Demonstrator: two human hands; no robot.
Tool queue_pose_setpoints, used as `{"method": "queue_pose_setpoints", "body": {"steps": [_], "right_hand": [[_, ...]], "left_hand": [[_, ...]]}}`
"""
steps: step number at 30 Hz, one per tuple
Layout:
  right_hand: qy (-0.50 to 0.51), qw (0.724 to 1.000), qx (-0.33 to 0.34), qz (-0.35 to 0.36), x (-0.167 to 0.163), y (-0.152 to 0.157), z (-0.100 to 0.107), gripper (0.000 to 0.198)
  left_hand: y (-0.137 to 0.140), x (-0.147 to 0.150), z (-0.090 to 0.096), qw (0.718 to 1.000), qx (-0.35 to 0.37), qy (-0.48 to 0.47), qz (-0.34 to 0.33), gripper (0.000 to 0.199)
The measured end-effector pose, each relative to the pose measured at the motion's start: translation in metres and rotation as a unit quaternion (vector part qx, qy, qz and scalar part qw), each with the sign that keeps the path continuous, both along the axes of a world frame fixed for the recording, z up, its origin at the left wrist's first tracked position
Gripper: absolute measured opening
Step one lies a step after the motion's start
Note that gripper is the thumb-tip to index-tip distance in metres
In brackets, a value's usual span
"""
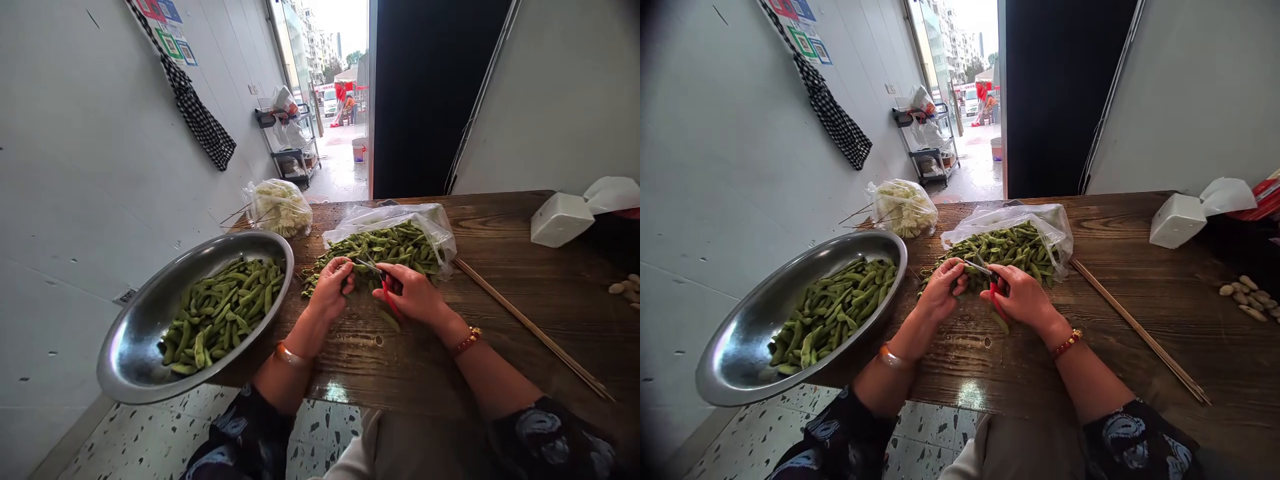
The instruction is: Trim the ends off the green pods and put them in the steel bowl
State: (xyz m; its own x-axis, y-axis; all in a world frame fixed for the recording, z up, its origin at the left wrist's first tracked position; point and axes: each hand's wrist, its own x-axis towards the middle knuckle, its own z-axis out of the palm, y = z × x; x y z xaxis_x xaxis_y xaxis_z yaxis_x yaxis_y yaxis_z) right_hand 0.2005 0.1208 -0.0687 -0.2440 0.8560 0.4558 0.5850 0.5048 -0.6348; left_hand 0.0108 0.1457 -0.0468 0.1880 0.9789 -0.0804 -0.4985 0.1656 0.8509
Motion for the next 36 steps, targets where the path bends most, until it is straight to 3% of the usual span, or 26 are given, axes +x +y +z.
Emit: {"method": "queue_pose_setpoints", "body": {"steps": [36], "right_hand": [[-0.021, 0.997, 0.07, 0.008, -0.0047, -0.0018, -0.0048, 0.065]], "left_hand": [[-0.0088, 0.0077, -0.0014, 0.998, -0.025, -0.04, -0.035, 0.034]]}}
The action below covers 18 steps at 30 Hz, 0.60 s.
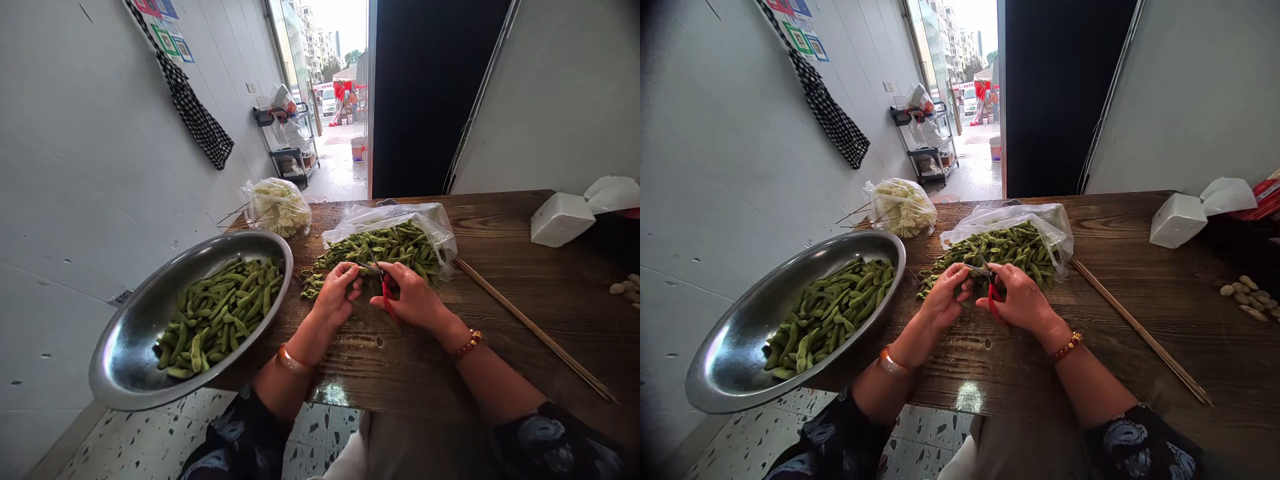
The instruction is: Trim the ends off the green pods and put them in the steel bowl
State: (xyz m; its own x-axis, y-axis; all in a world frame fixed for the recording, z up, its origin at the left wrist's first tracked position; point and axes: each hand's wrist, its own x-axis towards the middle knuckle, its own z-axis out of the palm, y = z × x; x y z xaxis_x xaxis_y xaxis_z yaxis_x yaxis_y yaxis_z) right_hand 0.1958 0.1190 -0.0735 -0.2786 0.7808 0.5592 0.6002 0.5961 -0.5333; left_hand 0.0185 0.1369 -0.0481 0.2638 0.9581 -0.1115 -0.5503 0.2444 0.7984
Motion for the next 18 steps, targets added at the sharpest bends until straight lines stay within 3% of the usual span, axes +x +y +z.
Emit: {"method": "queue_pose_setpoints", "body": {"steps": [18], "right_hand": [[0.005, 1.0, 0.005, -0.012, -0.0025, -0.0018, 0.002, 0.062]], "left_hand": [[-0.0015, -0.0002, 0.0022, 1.0, 0.006, 0.006, -0.001, 0.034]]}}
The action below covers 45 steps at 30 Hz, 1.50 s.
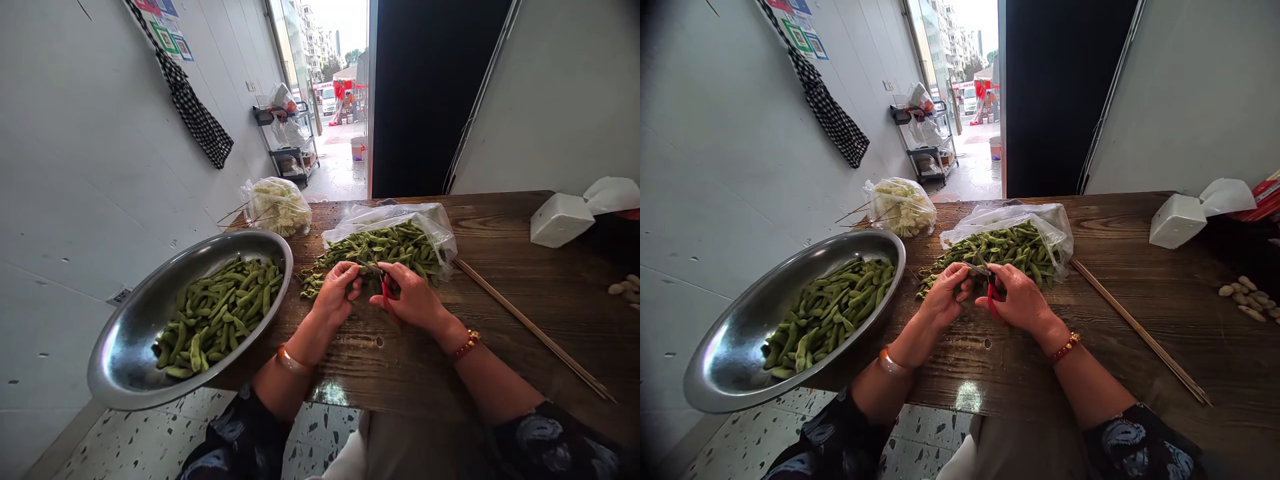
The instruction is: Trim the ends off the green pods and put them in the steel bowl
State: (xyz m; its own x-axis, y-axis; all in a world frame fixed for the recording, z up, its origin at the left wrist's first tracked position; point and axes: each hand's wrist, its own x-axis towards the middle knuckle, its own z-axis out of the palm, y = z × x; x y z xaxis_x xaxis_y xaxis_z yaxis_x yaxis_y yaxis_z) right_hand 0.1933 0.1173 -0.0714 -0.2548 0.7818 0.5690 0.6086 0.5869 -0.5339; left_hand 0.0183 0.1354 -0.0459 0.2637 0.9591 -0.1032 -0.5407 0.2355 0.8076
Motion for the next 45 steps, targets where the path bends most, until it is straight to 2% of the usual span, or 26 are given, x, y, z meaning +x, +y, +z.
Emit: {"method": "queue_pose_setpoints", "body": {"steps": [8, 13, 18, 21, 23, 27, 31, 33, 37, 40, 42, 45], "right_hand": [[0.009, 1.0, -0.014, -0.021, 0.001, 0.0, 0.001, 0.045], [0.014, 1.0, -0.015, -0.018, 0.001, 0.001, -0.002, 0.039], [0.039, 0.995, -0.03, -0.086, 0.01, 0.007, -0.002, 0.042], [0.058, 0.992, -0.033, -0.11, 0.017, 0.009, 0.002, 0.045], [0.066, 0.991, -0.038, -0.112, 0.019, 0.009, 0.005, 0.045], [0.067, 0.991, -0.035, -0.111, 0.018, 0.009, 0.004, 0.045], [0.078, 0.991, -0.033, -0.105, 0.019, 0.011, 0.002, 0.046], [0.082, 0.991, -0.035, -0.105, 0.019, 0.012, 0.003, 0.047], [0.079, 0.991, -0.041, -0.103, 0.019, 0.01, 0.008, 0.046], [0.079, 0.991, -0.042, -0.102, 0.019, 0.009, 0.011, 0.045], [0.08, 0.99, -0.042, -0.104, 0.018, 0.009, 0.011, 0.044], [0.077, 0.991, -0.041, -0.104, 0.018, 0.008, 0.01, 0.044]], "left_hand": [[0.0, 0.0, 0.001, 1.0, -0.013, -0.002, -0.01, 0.035], [0.003, -0.003, 0.0, 1.0, -0.013, -0.004, 0.006, 0.034], [0.007, -0.007, 0.004, 0.999, -0.023, -0.003, 0.029, 0.028], [0.005, -0.006, 0.005, 1.0, -0.005, 0.025, -0.007, 0.029], [0.001, -0.002, 0.006, 0.996, 0.016, 0.08, -0.042, 0.031], [-0.008, 0.006, 0.006, 0.965, 0.115, 0.218, -0.088, 0.028], [-0.014, 0.011, 0.007, 0.919, 0.23, 0.294, -0.13, 0.011], [-0.016, 0.011, 0.006, 0.888, 0.273, 0.337, -0.149, 0.009], [-0.02, 0.011, 0.003, 0.814, 0.343, 0.433, -0.181, 0.024], [-0.022, 0.011, 0.001, 0.759, 0.389, 0.483, -0.198, 0.022], [-0.021, 0.011, 0.0, 0.759, 0.398, 0.483, -0.181, 0.018], [-0.016, 0.011, 0.002, 0.816, 0.364, 0.439, -0.1, 0.014]]}}
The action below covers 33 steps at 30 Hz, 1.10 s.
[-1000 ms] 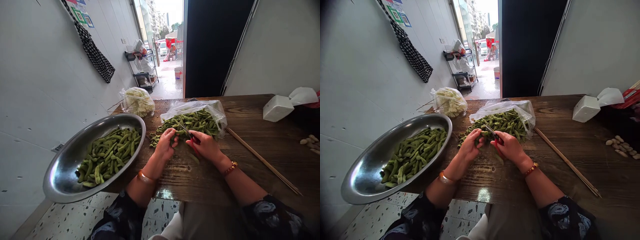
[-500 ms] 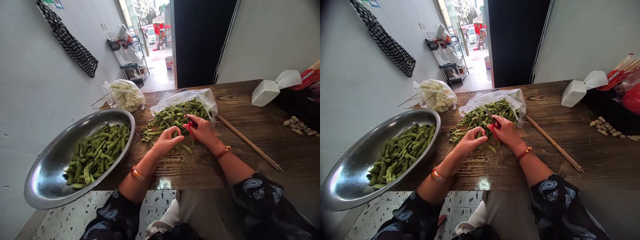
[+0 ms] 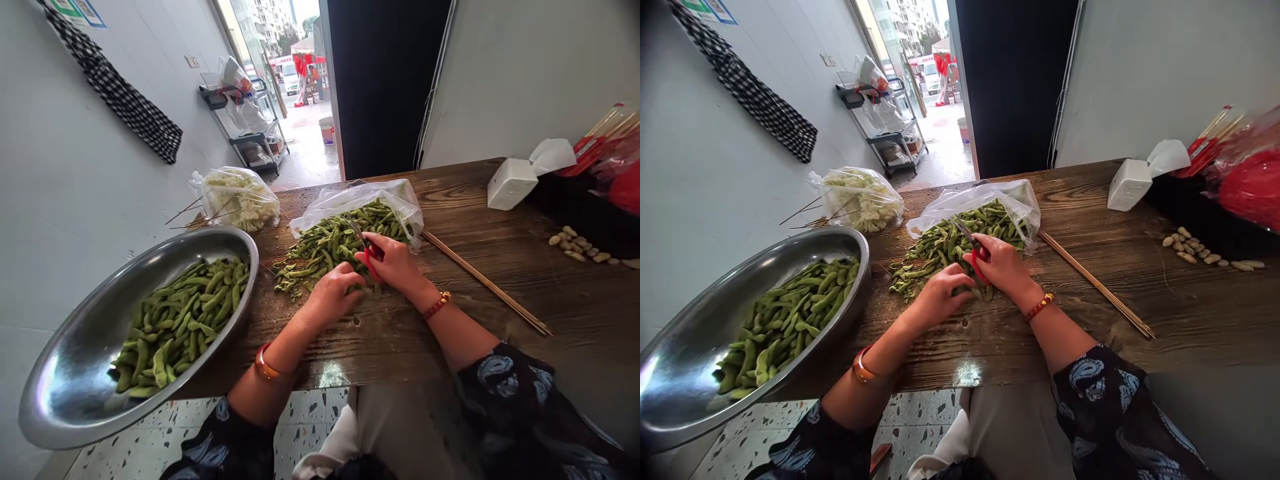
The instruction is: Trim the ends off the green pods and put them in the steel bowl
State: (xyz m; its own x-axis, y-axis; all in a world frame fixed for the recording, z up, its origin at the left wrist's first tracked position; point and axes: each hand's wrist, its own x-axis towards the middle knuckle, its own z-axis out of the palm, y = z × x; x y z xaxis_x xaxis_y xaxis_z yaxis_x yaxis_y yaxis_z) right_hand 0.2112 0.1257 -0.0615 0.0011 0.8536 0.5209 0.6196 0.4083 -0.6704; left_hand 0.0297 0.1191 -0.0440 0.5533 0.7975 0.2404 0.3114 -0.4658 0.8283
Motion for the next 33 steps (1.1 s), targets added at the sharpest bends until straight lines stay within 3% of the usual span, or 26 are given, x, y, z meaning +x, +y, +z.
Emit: {"method": "queue_pose_setpoints", "body": {"steps": [4, 8, 11, 15, 23, 33], "right_hand": [[-0.003, 1.0, 0.009, 0.008, -0.002, 0.0, -0.002, 0.045], [-0.014, 0.999, 0.008, 0.03, -0.004, -0.003, -0.003, 0.047], [-0.024, 0.998, 0.005, 0.064, -0.005, -0.005, -0.003, 0.048], [-0.049, 0.993, -0.011, 0.106, -0.007, -0.007, -0.003, 0.048], [-0.08, 0.988, -0.019, 0.13, -0.008, -0.008, -0.004, 0.046], [-0.047, 0.988, -0.021, 0.148, -0.011, -0.007, -0.01, 0.052]], "left_hand": [[0.007, -0.005, 0.005, 0.98, -0.083, -0.145, 0.11, 0.01], [0.009, -0.011, 0.004, 0.934, -0.229, -0.232, 0.147, 0.023], [0.009, -0.012, 0.002, 0.911, -0.279, -0.256, 0.165, 0.029], [0.009, -0.011, 0.004, 0.907, -0.275, -0.273, 0.166, 0.03], [0.009, -0.01, 0.003, 0.951, -0.172, -0.231, 0.113, 0.018], [0.009, -0.009, 0.0, 0.96, -0.166, -0.198, 0.112, 0.021]]}}
